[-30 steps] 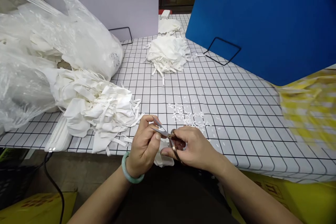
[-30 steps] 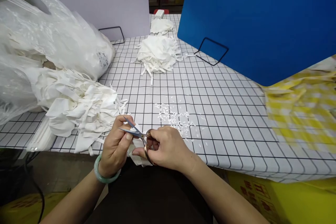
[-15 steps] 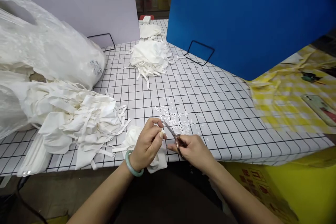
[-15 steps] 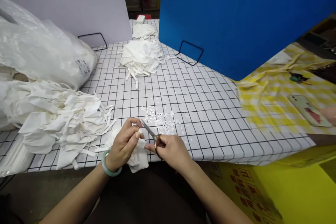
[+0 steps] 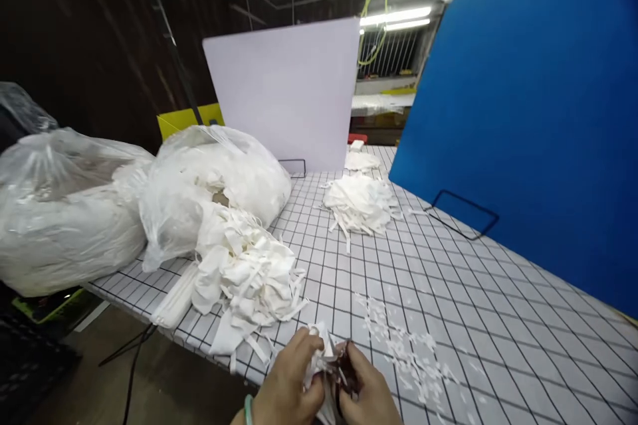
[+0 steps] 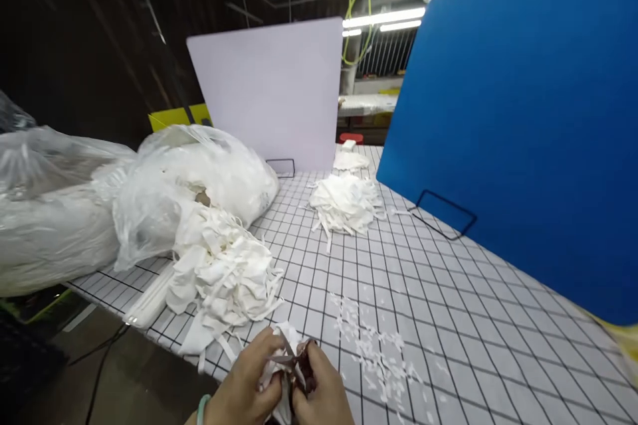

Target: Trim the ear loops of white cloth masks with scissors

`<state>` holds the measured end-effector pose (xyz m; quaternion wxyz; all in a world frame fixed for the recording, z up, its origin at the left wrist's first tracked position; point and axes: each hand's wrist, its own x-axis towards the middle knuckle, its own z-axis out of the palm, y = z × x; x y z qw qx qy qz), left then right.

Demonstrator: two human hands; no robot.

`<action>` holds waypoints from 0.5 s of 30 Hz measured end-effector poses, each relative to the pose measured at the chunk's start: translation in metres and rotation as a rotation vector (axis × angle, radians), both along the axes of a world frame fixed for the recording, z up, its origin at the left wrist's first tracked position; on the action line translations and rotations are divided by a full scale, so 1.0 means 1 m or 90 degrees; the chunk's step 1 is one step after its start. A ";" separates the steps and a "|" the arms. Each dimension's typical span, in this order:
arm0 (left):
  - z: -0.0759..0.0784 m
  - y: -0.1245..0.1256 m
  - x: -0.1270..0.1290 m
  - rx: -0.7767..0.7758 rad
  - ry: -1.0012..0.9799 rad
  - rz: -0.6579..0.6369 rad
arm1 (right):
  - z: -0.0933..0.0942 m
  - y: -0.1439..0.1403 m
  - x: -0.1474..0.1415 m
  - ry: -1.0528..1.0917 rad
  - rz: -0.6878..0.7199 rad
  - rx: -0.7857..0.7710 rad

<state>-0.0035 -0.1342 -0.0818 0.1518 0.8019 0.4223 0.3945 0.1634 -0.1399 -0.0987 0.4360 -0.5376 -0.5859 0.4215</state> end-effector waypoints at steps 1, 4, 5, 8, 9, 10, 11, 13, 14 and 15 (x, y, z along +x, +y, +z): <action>0.015 0.010 0.005 0.004 -0.037 0.011 | 0.008 0.011 -0.002 0.030 -0.008 0.020; 0.074 0.064 0.029 -0.028 -0.096 0.011 | 0.055 0.060 0.004 0.057 -0.026 0.121; 0.094 0.090 0.040 -0.022 -0.110 0.002 | 0.075 0.083 0.011 0.039 -0.033 0.160; 0.136 0.175 0.079 0.029 -0.134 0.031 | 0.134 0.159 0.042 -0.035 -0.101 0.257; 0.141 0.198 0.091 0.035 -0.132 0.041 | 0.148 0.183 0.055 -0.073 -0.141 0.285; 0.143 0.215 0.100 0.036 -0.123 0.052 | 0.157 0.204 0.067 -0.122 -0.168 0.302; 0.139 0.226 0.105 0.033 -0.107 0.066 | 0.162 0.220 0.078 -0.180 -0.202 0.303; 0.122 0.226 0.101 0.029 -0.059 0.097 | 0.158 0.238 0.092 -0.323 -0.257 0.241; 0.110 0.219 0.092 0.032 -0.032 0.112 | 0.149 0.240 0.095 -0.383 -0.242 0.179; 0.097 0.208 0.080 0.037 -0.008 0.130 | 0.138 0.238 0.094 -0.417 -0.207 0.105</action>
